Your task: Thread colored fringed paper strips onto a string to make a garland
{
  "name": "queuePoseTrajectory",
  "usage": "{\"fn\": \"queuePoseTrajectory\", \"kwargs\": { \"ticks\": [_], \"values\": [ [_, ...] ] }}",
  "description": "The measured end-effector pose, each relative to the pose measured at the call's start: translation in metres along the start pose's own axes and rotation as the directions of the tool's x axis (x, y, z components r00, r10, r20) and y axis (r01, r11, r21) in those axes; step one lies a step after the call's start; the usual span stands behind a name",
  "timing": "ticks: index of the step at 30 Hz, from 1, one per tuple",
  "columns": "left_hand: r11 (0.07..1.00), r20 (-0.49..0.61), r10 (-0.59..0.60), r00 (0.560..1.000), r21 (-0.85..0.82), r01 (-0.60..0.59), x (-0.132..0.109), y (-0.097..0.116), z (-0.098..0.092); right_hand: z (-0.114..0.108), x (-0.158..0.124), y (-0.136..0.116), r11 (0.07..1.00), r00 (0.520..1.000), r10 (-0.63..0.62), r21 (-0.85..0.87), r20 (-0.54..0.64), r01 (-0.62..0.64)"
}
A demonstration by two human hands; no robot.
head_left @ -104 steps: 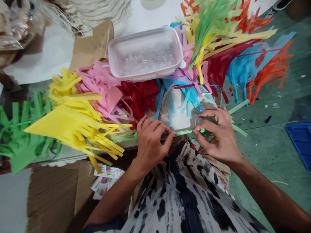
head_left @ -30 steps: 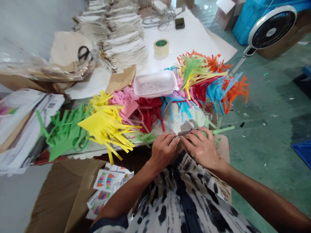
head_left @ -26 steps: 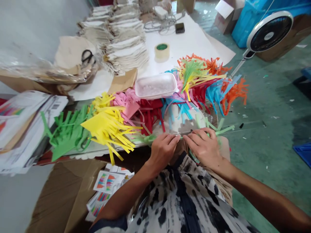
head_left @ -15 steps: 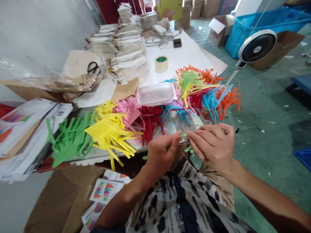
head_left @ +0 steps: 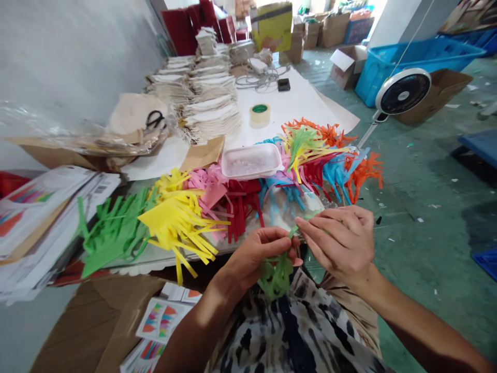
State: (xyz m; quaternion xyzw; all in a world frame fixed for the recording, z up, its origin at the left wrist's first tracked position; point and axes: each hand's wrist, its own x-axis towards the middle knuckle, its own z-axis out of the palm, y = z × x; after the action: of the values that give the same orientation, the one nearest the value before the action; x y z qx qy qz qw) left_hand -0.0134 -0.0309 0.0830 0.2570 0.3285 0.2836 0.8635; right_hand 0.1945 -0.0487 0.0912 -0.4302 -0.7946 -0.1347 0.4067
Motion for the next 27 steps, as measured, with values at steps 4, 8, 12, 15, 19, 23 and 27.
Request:
{"fn": "queuePoseTrajectory", "kwargs": {
  "ticks": [4,8,12,15,19,23,27],
  "values": [
    [0.997,-0.076,0.059,0.995,0.057,-0.054,0.003,-0.002,0.0,0.008,0.008,-0.004,0.941,0.976,0.214,0.262,0.035,-0.216],
    [0.923,-0.163,0.331,0.93,0.262,-0.282,0.013,0.001,-0.003,0.025,0.016,-0.003,0.605,0.837,0.49,0.595,0.245,-0.528],
    [0.856,-0.12,0.433,0.894,0.366,-0.365,0.022,0.012,-0.008,0.039,0.024,0.001,0.422,0.737,0.576,0.644,0.353,-0.638],
    [0.895,-0.166,0.387,0.907,0.304,-0.326,0.028,0.018,-0.012,0.043,0.032,0.005,0.406,0.726,0.577,0.639,0.376,-0.653],
    [0.899,-0.177,0.402,0.898,0.262,-0.35,0.035,0.019,-0.015,0.043,0.041,0.013,0.358,0.711,0.501,0.63,0.492,-0.689],
    [0.828,-0.182,0.51,0.841,0.369,-0.423,0.036,0.012,-0.018,0.045,0.04,0.016,0.48,0.737,0.469,0.559,0.487,-0.676],
    [0.795,-0.202,0.554,0.807,0.416,-0.442,0.031,0.003,-0.02,0.057,0.03,0.008,0.547,0.76,0.51,0.53,0.402,-0.648]
  ]
}}
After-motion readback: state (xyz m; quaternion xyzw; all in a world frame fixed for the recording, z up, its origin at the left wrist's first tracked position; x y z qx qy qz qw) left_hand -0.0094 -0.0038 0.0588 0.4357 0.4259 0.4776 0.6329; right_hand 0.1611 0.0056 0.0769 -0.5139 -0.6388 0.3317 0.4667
